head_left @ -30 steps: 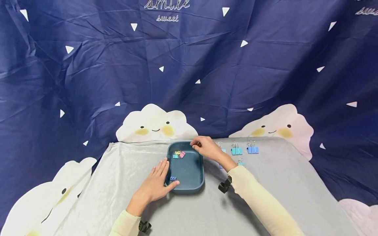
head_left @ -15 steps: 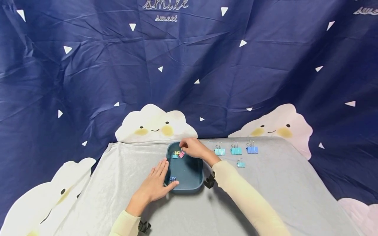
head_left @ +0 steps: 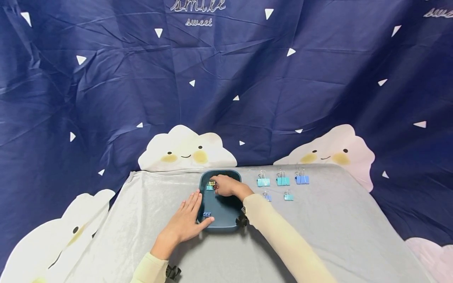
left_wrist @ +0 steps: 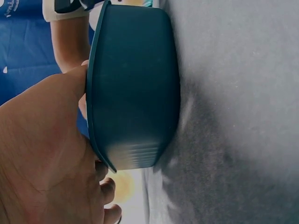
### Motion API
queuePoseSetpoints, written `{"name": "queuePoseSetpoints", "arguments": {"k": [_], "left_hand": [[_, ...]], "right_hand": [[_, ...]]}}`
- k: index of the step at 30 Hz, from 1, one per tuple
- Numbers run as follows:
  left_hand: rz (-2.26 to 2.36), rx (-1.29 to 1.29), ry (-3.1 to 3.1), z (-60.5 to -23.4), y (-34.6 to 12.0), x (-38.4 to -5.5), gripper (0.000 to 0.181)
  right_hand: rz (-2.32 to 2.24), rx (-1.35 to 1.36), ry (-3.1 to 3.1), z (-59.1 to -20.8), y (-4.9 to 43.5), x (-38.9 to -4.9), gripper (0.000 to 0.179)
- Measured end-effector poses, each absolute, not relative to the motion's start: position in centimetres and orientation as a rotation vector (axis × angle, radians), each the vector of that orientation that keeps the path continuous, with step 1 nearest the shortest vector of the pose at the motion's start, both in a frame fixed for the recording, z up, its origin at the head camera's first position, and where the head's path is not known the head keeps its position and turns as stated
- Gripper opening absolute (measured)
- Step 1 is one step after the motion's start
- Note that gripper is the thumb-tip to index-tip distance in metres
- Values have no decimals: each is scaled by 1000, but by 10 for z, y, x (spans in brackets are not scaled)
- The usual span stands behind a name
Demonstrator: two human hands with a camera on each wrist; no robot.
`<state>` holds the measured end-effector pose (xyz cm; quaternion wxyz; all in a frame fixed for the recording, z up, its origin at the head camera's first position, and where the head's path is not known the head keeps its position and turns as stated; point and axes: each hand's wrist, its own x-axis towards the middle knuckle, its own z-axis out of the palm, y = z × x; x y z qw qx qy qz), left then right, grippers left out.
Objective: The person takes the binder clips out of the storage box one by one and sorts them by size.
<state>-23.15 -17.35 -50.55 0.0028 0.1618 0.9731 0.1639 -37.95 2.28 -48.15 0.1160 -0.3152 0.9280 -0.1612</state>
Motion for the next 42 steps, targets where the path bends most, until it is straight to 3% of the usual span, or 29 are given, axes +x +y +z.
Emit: {"name": "queuePoseSetpoints", "arguments": {"k": [4,21,30,42], "left_hand": [[519,498,3051,-506,-173,-232,103],[526,490,3049,-507,-173,-231,102],[518,500,3055,-507,-173,-231,104],[513,496,3051,-508,-173,-232,104]], "right_hand": [[-305,-952,2713,-484,18,-377,58],[-307,-804,2724,-484,22,-382,16],[-431,-880,2801,-477,23,-382,21],[-591,-924,2794,-474,30,-382,11]]}}
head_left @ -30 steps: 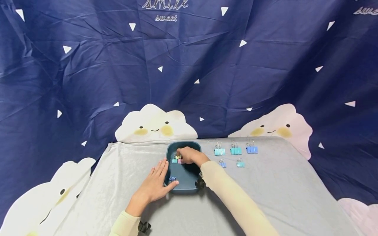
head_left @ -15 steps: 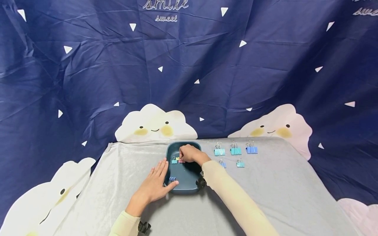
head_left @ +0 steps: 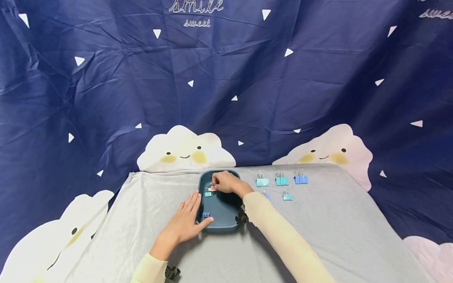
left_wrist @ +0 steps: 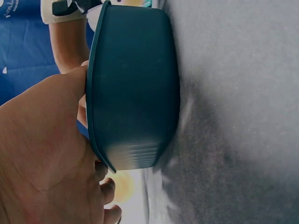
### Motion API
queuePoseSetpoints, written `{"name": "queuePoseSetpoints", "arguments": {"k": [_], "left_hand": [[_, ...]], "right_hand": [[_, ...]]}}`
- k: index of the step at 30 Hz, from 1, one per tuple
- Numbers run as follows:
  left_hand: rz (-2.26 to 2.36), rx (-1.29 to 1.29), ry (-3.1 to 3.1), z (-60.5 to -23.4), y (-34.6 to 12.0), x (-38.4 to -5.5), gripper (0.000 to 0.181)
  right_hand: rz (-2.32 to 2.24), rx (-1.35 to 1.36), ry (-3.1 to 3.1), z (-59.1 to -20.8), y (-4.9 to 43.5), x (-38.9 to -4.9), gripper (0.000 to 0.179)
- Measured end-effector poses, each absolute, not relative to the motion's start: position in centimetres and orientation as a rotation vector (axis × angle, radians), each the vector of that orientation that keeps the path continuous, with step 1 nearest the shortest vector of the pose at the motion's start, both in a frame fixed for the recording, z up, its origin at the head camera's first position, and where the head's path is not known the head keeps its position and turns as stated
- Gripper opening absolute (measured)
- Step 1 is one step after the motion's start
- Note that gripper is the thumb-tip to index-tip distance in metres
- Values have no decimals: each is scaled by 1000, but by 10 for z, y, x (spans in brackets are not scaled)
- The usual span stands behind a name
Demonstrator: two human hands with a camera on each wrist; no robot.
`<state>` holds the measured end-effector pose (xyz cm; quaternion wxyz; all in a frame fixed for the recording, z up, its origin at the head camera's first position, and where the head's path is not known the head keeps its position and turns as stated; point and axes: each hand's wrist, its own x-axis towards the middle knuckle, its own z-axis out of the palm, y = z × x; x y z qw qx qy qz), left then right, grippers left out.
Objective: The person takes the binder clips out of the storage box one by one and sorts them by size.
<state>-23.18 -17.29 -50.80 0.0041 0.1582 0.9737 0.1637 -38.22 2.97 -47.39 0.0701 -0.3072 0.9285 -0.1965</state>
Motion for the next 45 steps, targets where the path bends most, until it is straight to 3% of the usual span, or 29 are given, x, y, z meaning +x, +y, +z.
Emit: {"name": "queuePoseSetpoints", "arguments": {"k": [45], "left_hand": [[555,482,3041,-505,-171,-229,105]], "right_hand": [[-904,-1137,2858,-457,71,-375,13]]}}
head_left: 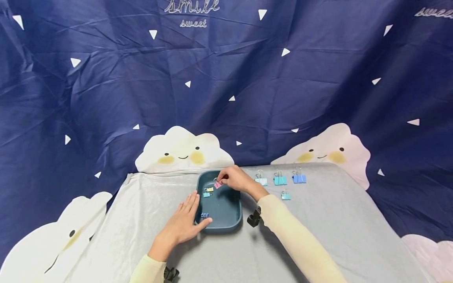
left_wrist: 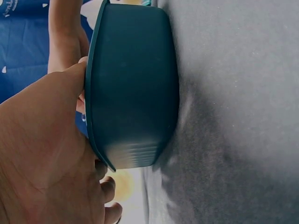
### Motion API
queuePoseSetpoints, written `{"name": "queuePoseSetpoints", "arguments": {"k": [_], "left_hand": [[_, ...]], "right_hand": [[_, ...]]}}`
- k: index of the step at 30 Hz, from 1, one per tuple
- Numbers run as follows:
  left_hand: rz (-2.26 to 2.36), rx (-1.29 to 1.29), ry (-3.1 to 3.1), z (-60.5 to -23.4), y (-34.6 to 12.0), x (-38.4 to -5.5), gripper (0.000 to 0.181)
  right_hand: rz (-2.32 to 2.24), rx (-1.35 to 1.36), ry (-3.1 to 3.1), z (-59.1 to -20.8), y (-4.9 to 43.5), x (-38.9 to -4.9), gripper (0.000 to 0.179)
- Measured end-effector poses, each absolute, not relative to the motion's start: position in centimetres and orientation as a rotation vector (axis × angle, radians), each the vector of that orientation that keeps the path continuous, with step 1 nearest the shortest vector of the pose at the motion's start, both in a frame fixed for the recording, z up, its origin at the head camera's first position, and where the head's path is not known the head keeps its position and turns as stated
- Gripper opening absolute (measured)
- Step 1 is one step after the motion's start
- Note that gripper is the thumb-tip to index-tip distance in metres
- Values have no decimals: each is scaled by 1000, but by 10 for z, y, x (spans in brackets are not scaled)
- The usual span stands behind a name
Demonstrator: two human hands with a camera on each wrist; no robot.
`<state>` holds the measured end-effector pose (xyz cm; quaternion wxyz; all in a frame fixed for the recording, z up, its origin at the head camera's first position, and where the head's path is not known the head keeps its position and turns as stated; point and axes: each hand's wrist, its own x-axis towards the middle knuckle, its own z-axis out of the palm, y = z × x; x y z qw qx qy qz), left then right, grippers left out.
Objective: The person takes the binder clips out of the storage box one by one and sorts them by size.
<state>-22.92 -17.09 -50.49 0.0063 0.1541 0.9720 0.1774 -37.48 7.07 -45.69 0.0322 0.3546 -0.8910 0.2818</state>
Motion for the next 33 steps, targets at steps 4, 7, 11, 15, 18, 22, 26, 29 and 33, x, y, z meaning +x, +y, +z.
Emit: {"name": "queuePoseSetpoints", "arguments": {"k": [4,7,11,15,18,22,26,29,33], "left_hand": [[568,494,3040,-504,-170,-229,105],[566,493,3039,-504,-170,-229,105],[553,483,3039,-505,-170,-229,105],[560,478,3042,-506,-170,-229,105],[562,477,3044,-506,-170,-229,105],[568,478,3043,-505,-170,-229,105],[565,481,3044,-505,-170,-229,105],[559,483,3042,-505,-170,-229,105],[559,482,3042,-506,-171,-230,105]], "right_hand": [[875,1076,-2721,-454,78,-373,12],[883,1074,-2709,-452,85,-370,12],[889,1073,-2702,-450,92,-368,11],[888,1045,-2698,-449,100,-366,12],[887,1032,-2691,-448,107,-365,12],[895,1020,-2688,-445,115,-363,12],[897,996,-2689,-443,122,-361,13],[894,995,-2672,-442,128,-359,13],[906,999,-2639,-441,137,-356,13]]}}
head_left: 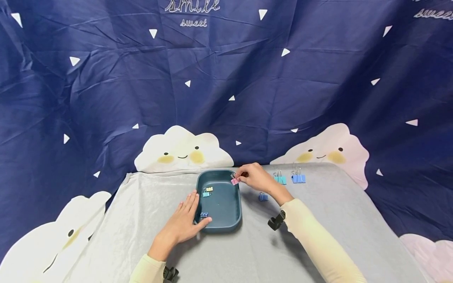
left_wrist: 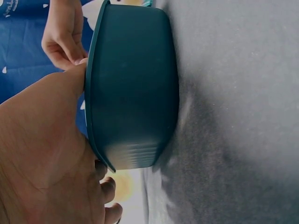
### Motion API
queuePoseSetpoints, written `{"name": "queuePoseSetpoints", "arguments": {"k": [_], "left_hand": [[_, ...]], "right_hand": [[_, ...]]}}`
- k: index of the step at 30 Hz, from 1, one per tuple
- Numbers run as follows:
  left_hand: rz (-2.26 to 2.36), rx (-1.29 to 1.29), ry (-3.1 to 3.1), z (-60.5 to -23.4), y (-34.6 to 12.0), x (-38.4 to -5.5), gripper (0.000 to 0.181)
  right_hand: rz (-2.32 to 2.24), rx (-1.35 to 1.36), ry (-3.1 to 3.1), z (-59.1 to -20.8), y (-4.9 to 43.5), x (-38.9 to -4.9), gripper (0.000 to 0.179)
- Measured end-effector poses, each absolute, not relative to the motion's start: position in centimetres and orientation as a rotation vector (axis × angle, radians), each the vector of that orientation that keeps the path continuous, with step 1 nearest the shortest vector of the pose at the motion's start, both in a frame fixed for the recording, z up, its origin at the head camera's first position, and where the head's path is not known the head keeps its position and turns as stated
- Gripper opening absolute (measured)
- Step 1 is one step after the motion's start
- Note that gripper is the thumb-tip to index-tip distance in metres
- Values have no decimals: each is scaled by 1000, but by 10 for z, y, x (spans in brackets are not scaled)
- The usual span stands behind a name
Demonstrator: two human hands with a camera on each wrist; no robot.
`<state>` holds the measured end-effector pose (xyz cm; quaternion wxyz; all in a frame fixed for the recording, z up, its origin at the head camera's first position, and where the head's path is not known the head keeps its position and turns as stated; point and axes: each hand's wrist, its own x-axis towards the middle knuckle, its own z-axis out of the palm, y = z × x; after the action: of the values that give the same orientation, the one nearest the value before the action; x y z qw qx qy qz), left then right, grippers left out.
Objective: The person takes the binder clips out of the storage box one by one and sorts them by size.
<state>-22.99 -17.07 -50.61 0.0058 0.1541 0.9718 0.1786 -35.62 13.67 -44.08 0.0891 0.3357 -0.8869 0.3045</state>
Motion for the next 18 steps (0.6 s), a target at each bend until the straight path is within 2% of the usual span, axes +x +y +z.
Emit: {"name": "queuePoseSetpoints", "arguments": {"k": [18], "left_hand": [[583,488,3037,-510,-172,-231,106]], "right_hand": [[1009,825,-2671,-439,184,-343,8]]}}
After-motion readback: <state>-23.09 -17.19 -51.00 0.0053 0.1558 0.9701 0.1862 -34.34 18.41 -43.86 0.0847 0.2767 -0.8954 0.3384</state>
